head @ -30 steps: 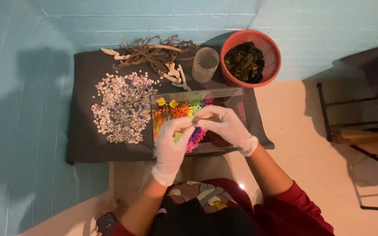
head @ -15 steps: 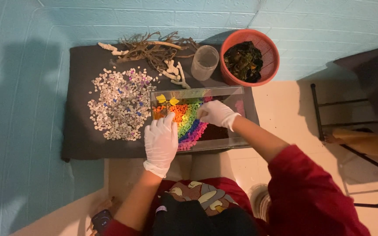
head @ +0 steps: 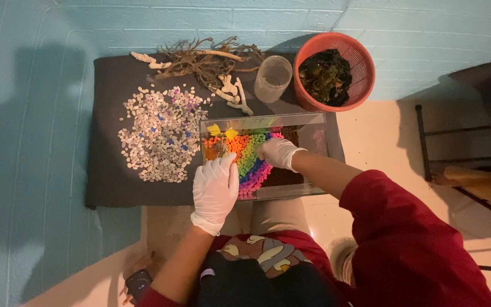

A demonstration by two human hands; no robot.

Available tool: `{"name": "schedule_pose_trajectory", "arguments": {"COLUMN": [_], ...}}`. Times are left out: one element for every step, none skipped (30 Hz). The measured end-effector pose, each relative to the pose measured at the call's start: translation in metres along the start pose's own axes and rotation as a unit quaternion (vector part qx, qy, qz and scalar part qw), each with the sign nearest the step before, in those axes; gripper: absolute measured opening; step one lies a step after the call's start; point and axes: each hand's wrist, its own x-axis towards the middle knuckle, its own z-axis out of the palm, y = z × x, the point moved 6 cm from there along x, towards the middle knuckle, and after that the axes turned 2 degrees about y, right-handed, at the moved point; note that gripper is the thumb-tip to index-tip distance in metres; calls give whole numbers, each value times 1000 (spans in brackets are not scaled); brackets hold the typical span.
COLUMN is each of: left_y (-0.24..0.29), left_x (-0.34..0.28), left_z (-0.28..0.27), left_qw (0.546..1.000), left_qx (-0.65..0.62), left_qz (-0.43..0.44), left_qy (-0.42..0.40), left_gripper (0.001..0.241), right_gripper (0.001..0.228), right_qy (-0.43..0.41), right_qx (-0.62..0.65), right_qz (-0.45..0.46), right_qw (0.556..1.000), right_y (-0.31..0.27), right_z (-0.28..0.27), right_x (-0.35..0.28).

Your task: The person places colorful pebbles into a glass tank, arranging them in a rainbow pattern. They also add small artificial plants and a decorative branch into the tank.

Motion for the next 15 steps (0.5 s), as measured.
{"name": "schedule_pose_trajectory", "arguments": {"left_y": [1,1,-1,-1,-6,-12,-18,-36,-53,-71,-94,-116,-147,-180,-212], "left_x": [1,1,2,0,-3,-5,1,5,6,13,16,18,21,24,25], "left_z": [0,0,-1,-1,0,1,-11,-22,-30,-36,-37,-38,-18,1,23], "left_qw": [1000,1000,1000,1000,997,990,991,956,892,895,877,855,856,862,867], "left_qx": [2,-9,-16,-10,-72,-135,-125,-247,-365,-358,-356,-354,-350,-324,-299], "left_qz": [-1,-3,-6,-7,-28,-48,-49,-158,-260,-258,-316,-372,-370,-380,-390], "left_qy": [1,-3,-4,-1,-8,-14,-6,23,53,63,71,79,85,85,84], "left_gripper": [20,19,17,17,17,17,17,16,20,20,20,21,21,19,17], "right_gripper": [20,20,20,20,19,18,18,18,23,23,25,27,27,28,31], "right_qy": [1,-17,-32,-28,-43,-58,-50,-17,15,22,33,43,47,85,121], "right_qx": [0,-25,-52,-55,-65,-75,-80,-70,-59,-64,-1,61,60,116,173], "right_qz": [-2,12,23,18,33,49,40,46,52,43,59,73,68,96,126], "right_qw": [1000,999,998,998,996,994,995,996,997,997,998,994,995,985,969], "right_y": [-7,-13,-20,-22,-22,-23,-26,-28,-29,-59,-84,-110,-120,-125,-127], "right_z": [-9,-15,-25,-28,-32,-36,-39,-47,-54,-87,-125,-166,-175,-185,-192], "right_x": [-5,-10,-11,-15,-17,-17,-23,-27,-32,-64,-99,-136,-153,-172,-193]}}
